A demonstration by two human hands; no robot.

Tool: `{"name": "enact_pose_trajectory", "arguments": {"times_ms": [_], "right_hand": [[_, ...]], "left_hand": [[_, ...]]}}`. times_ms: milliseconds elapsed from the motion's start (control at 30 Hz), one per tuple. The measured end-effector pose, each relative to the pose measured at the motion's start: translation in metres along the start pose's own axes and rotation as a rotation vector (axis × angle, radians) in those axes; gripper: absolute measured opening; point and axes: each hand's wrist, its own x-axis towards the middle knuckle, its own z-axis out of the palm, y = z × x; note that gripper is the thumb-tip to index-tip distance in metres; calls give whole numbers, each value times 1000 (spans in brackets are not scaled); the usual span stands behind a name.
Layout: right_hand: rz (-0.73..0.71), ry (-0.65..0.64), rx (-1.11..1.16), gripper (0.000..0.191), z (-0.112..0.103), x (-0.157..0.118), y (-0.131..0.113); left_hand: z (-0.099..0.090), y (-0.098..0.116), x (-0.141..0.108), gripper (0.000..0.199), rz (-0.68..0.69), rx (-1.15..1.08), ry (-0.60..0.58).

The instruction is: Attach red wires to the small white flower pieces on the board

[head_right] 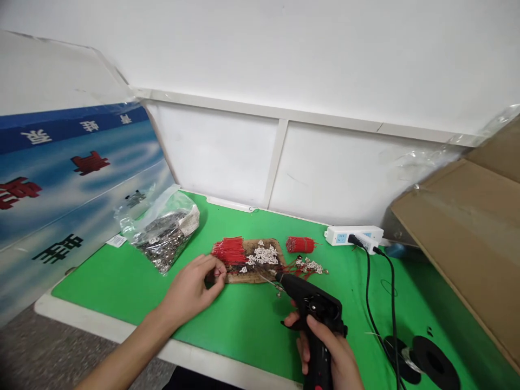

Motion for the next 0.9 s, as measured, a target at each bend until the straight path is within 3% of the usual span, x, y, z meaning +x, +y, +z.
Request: {"name": "enact_pose_trajectory", "arguments": {"times_ms": [233,400,700,900], "right_hand": [[72,-31,-304,60,8,8,6],[84,-25,-293,59,3,8,8],[108,39,-224,59,14,4,2],[119,3,-273,57,8,5,3]], "left_hand": [[2,-1,2,8,-58,-17,-7],[2,0,2,7,-59,-21,-9],[0,2,4,5,-88,-30,-21],[0,2,3,5,-96,-25,-24]]}}
